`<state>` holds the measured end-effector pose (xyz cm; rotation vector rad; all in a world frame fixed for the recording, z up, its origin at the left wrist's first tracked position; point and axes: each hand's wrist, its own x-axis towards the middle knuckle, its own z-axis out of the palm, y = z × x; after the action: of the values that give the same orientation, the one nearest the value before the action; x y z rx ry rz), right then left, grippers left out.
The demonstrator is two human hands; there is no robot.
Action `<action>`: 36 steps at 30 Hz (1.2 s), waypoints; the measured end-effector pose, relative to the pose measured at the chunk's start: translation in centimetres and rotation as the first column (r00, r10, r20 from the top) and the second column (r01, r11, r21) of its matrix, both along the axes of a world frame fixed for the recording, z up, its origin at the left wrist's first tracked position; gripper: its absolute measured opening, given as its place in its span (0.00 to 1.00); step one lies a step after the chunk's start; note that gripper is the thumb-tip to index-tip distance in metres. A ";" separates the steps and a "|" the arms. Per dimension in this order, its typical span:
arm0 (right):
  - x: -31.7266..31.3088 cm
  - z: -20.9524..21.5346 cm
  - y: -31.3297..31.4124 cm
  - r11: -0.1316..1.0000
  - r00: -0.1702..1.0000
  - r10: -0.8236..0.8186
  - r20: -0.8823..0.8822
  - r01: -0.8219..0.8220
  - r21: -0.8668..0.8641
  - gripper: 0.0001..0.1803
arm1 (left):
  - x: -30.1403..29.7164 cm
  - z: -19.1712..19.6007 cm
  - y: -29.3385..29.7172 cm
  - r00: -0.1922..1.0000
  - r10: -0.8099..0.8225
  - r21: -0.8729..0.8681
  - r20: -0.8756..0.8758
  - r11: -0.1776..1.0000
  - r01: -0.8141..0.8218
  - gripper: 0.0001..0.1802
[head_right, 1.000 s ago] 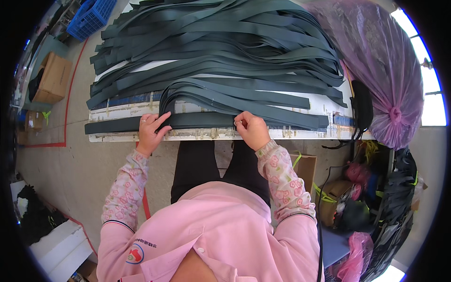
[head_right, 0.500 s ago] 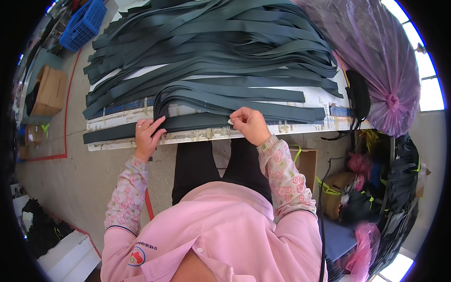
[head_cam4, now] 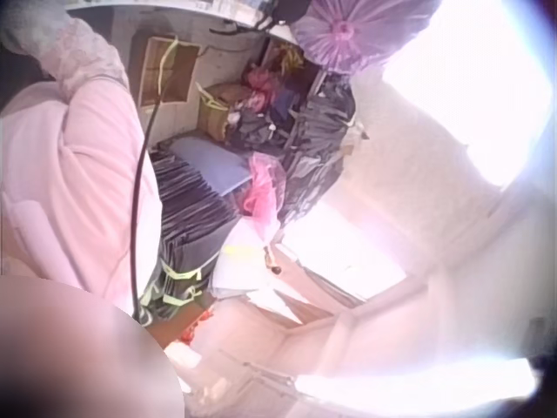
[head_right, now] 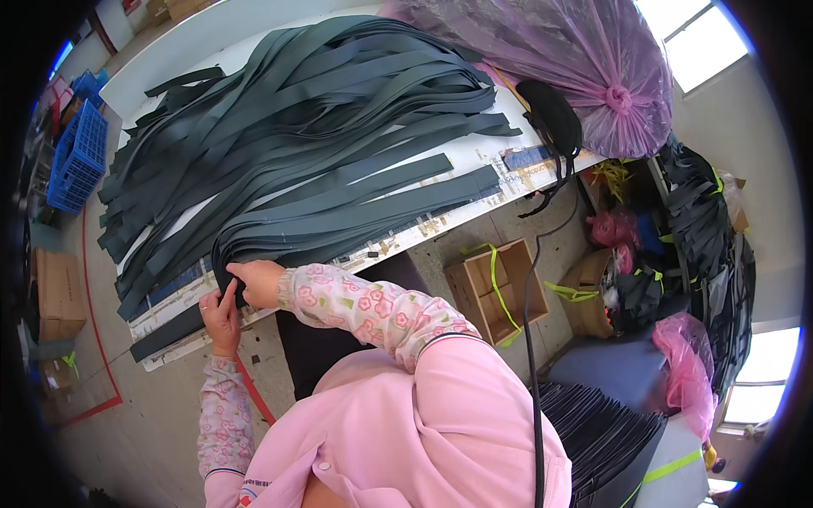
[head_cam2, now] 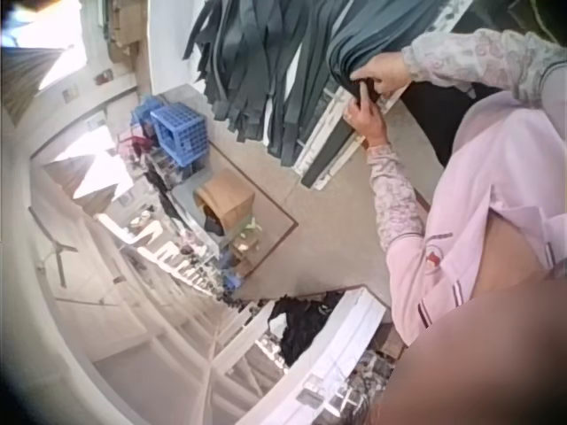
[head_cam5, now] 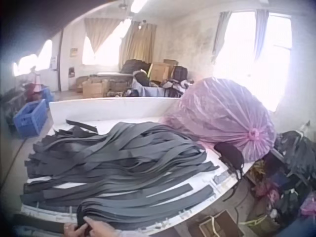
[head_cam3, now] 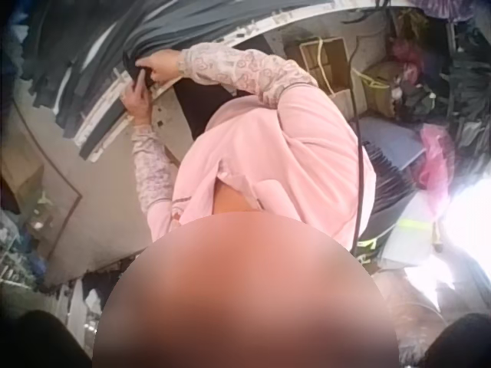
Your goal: Organize, count, and bundle dark grey synthetic straps on a factory workbench.
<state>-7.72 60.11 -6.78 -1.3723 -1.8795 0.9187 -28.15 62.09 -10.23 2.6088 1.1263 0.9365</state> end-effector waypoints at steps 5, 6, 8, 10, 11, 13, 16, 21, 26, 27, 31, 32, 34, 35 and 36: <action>-1.0 -0.9 0.1 0.985 0.979 -0.123 -0.163 0.140 0.097 0.17 | -0.5 1.0 -0.5 0.999 0.032 0.027 0.010 0.999 -0.033 0.20; -0.3 -1.2 0.0 0.988 0.983 -0.144 -0.113 0.150 0.048 0.13 | 0.0 1.0 -0.3 0.999 0.046 0.018 -0.001 0.999 -0.046 0.20; 0.7 -1.0 -0.3 0.984 0.977 -0.175 -0.120 0.171 -0.043 0.08 | 0.9 1.2 0.0 0.999 0.026 0.017 0.024 1.000 -0.027 0.22; 0.6 0.1 -0.6 0.983 0.984 -0.152 -0.091 0.141 -0.114 0.06 | 0.9 1.0 0.0 0.998 0.028 -0.001 0.056 1.000 -0.028 0.22; 0.2 0.0 -0.6 0.989 0.989 -0.105 -0.105 0.093 -0.116 0.06 | 0.9 1.0 -0.1 0.997 0.040 -0.005 0.070 0.999 -0.040 0.22; -0.5 -0.3 -0.8 0.991 0.991 -0.110 -0.073 0.104 -0.088 0.06 | 0.6 1.1 -0.3 0.993 0.081 -0.008 0.082 0.997 -0.081 0.22; -1.6 -0.2 -0.8 0.993 0.994 -0.107 -0.006 0.106 -0.056 0.05 | 0.0 1.2 -0.5 0.994 0.078 -0.042 0.082 0.996 -0.075 0.23; -2.4 0.0 -0.7 0.985 0.989 -0.150 -0.020 0.147 -0.092 0.05 | -0.2 1.0 -0.5 0.994 0.060 -0.027 0.093 0.998 -0.057 0.25; -2.6 -0.3 -0.8 0.984 0.984 -0.171 0.057 0.174 -0.046 0.05 | -0.2 1.1 -0.5 0.994 0.055 -0.031 0.090 0.998 -0.053 0.25; -2.7 -0.4 -0.8 0.984 0.984 -0.171 0.058 0.173 -0.047 0.05 | -0.2 1.0 -0.5 0.995 0.058 -0.033 0.084 0.998 -0.055 0.25; -2.3 -1.2 -0.8 0.986 0.988 -0.151 0.030 0.152 -0.066 0.06 | 0.1 0.8 -0.4 0.995 0.045 -0.021 0.088 0.999 -0.043 0.25; -1.9 -1.4 -0.7 0.990 0.994 -0.107 -0.025 0.104 -0.096 0.06 | 0.1 0.8 -0.5 0.995 0.056 -0.014 0.086 0.998 -0.055 0.24; -0.6 -1.4 -1.0 0.968 0.979 -0.149 -0.137 0.117 -0.221 0.07 | 0.1 0.8 -0.5 0.994 0.059 -0.008 0.088 0.998 -0.059 0.24; 0.4 -1.3 -1.2 0.933 0.950 -0.200 -0.241 0.110 -0.342 0.07 | 0.2 1.1 -0.6 0.995 0.067 -0.030 0.077 0.997 -0.065 0.24; 1.9 -1.2 -1.4 0.932 0.949 -0.207 -0.237 0.118 -0.343 0.07 | 0.2 1.3 -0.7 0.995 0.076 -0.052 0.067 0.996 -0.073 0.24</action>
<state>-5.87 58.67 -7.93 -1.4813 -1.4291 1.2999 -27.94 61.36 -8.96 2.4909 1.2206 0.9922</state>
